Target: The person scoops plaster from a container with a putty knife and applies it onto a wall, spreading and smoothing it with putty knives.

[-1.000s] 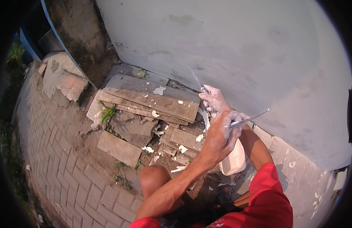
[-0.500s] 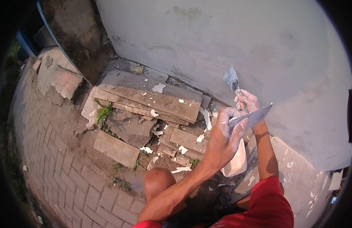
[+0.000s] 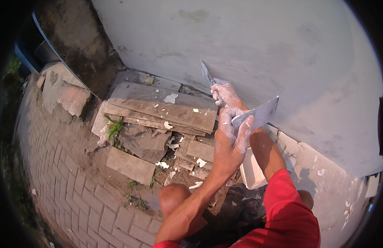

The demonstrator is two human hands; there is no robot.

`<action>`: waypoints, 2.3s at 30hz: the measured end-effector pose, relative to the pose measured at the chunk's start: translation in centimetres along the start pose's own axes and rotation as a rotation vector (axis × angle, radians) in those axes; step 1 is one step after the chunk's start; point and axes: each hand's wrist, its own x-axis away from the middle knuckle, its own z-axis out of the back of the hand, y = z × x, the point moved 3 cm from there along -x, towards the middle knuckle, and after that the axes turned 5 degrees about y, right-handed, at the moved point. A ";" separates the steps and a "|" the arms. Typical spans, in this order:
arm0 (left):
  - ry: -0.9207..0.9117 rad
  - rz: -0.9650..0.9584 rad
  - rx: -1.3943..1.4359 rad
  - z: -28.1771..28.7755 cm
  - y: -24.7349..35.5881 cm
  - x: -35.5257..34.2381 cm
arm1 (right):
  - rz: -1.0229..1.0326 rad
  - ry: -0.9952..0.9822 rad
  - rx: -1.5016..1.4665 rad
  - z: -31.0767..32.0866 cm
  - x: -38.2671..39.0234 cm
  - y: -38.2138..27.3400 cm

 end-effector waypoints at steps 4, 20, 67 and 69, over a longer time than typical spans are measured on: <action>0.006 0.014 0.001 -0.5 0.0 0.2 | 0.063 0.022 0.059 2.2 1.8 -1.2; -0.032 -0.022 -0.147 -2.7 -0.4 1.2 | 0.157 -0.023 0.020 15.7 8.6 -5.9; 0.545 -0.213 0.587 13.9 12.0 2.9 | -0.059 0.234 -0.509 9.4 20.7 11.0; 0.556 -0.311 0.596 17.5 13.7 4.2 | -0.057 0.079 -0.690 6.4 18.7 11.3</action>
